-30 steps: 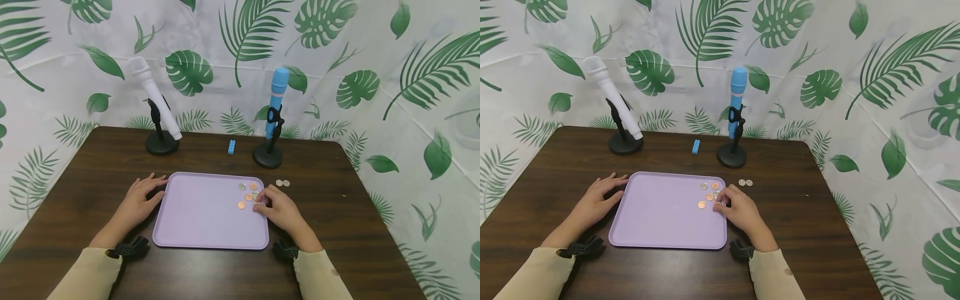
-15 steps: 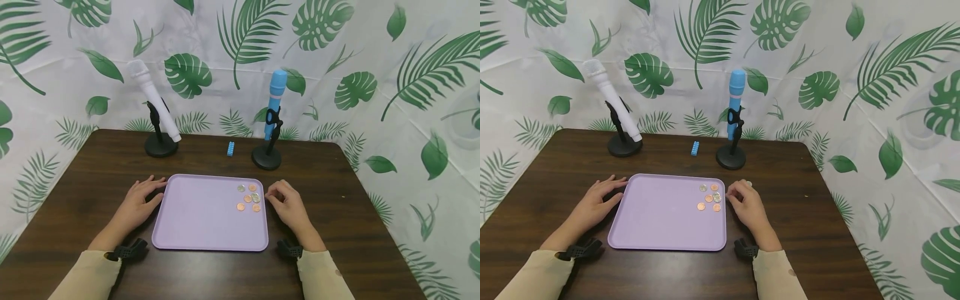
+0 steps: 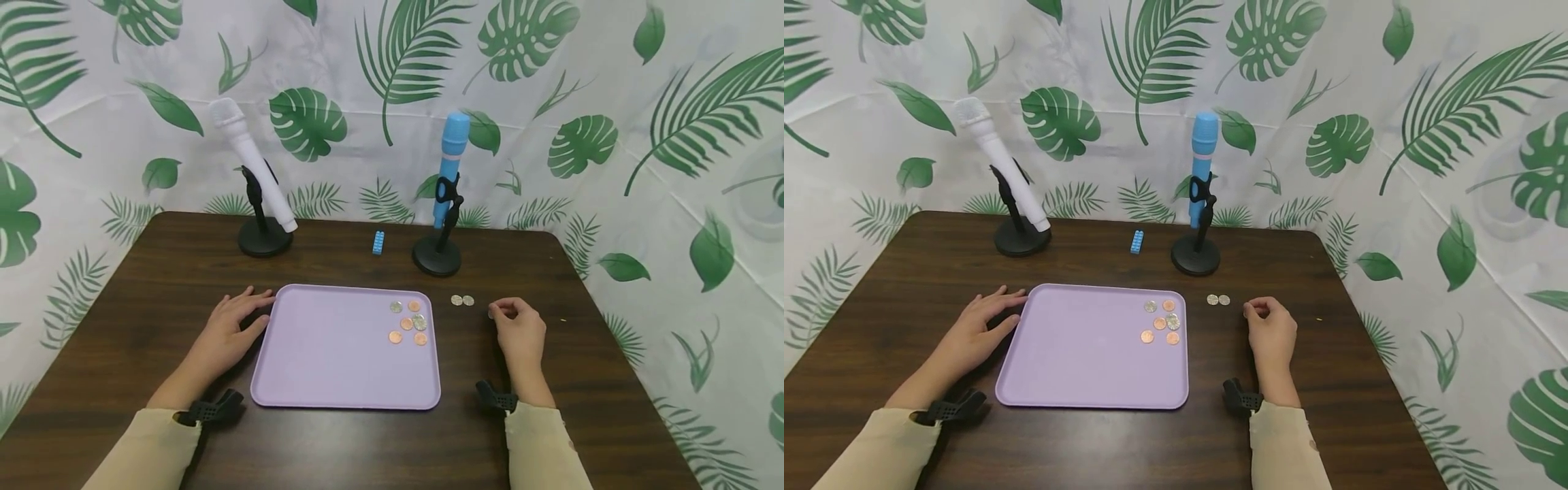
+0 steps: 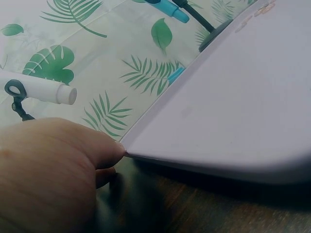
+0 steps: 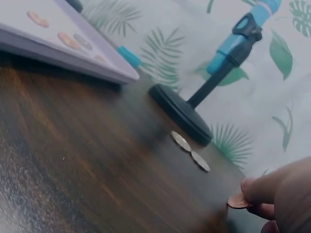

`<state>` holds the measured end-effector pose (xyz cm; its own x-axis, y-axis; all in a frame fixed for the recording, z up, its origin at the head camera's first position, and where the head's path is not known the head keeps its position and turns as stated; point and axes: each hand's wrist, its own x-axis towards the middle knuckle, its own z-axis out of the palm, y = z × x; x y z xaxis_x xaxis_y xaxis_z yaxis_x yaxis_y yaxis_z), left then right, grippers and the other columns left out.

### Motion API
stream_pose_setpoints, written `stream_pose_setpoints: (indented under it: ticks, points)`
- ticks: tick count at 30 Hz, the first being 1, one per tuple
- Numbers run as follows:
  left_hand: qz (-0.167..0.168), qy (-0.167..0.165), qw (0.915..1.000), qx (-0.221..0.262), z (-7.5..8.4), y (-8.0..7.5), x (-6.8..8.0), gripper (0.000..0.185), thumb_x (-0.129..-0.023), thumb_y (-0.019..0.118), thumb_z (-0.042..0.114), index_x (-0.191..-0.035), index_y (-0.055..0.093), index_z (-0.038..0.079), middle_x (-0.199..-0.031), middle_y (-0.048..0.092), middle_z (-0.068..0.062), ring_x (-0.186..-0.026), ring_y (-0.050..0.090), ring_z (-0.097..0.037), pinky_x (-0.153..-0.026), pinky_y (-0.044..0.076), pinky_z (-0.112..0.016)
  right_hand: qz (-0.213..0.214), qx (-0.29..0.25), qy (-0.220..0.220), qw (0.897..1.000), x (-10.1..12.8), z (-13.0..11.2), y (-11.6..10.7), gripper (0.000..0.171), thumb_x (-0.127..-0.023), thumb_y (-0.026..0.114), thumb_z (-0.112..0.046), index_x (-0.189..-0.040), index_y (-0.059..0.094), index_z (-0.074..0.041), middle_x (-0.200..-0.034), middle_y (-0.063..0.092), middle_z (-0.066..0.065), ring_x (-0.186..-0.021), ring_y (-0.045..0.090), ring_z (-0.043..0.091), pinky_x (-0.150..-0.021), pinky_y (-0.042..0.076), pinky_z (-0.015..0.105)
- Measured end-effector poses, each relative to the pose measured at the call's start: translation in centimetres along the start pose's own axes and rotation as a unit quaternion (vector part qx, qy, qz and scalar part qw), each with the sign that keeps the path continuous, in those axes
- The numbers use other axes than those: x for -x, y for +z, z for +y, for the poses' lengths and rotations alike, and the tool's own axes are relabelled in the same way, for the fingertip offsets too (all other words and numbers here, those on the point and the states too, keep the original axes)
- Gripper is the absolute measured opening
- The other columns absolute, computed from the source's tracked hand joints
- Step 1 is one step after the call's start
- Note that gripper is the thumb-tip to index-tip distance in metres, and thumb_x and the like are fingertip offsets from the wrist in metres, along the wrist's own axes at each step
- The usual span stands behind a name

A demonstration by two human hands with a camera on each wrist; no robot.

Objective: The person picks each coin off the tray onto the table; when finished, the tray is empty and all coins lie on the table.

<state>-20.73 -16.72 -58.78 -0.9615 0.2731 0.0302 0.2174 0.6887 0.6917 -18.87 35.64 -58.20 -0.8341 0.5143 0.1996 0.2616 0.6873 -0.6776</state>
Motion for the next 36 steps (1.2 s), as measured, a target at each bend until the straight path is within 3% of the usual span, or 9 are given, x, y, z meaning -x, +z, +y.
stream_pose_setpoints:
  ticks: [18, 24, 30, 36]
  points:
    - [0.001, 0.006, 1.0, 0.0, 0.28, 0.05, -0.2, 0.047, -0.112, 0.062, 0.029, -0.155, 0.06, 0.01, -0.169, 0.049, -0.019, -0.166, 0.025, -0.05, -0.135, 0.004, -0.073, -0.044, 0.082, -0.023, 0.995, 0.16, 0.02, 0.19, 0.013, -0.105, 0.074, -0.021, -0.1, 0.076, -0.01, -0.102, 0.065, 0.014, -0.088, 0.061, 0.033, -0.073, 0.046, 0.042]
    - [0.002, 0.007, 1.0, 0.0, 0.26, 0.09, -0.08, 0.047, -0.112, 0.061, 0.029, -0.155, 0.06, 0.01, -0.169, 0.049, -0.019, -0.166, 0.025, -0.05, -0.135, 0.004, -0.073, -0.058, 0.077, -0.01, 0.995, 0.1, -0.09, 0.02, 0.03, -0.111, 0.064, -0.033, -0.096, 0.08, -0.012, -0.101, 0.067, 0.012, -0.083, 0.06, 0.029, -0.068, 0.045, 0.038]
    - [0.005, 0.008, 0.9999, -0.003, 0.27, 0.14, -0.13, 0.046, -0.112, 0.062, 0.029, -0.154, 0.06, 0.01, -0.169, 0.049, -0.019, -0.165, 0.026, -0.05, -0.135, 0.004, -0.073, -0.075, 0.09, -0.022, 0.993, 0.03, -0.3, 0.1, 0.024, -0.112, 0.059, -0.024, -0.115, 0.082, -0.018, -0.107, 0.068, 0.011, -0.087, 0.062, 0.031, -0.072, 0.047, 0.042]
    - [0.008, 0.014, 0.9999, -0.005, 0.29, 0.14, -0.13, 0.046, -0.112, 0.062, 0.028, -0.153, 0.061, 0.009, -0.168, 0.05, -0.02, -0.165, 0.027, -0.052, -0.135, 0.005, -0.073, -0.097, 0.107, -0.044, 0.989, 0.0, -0.2, 0.23, 0.029, -0.112, 0.057, -0.018, -0.129, 0.079, -0.024, -0.112, 0.067, 0.012, -0.085, 0.059, 0.029, -0.069, 0.044, 0.04]
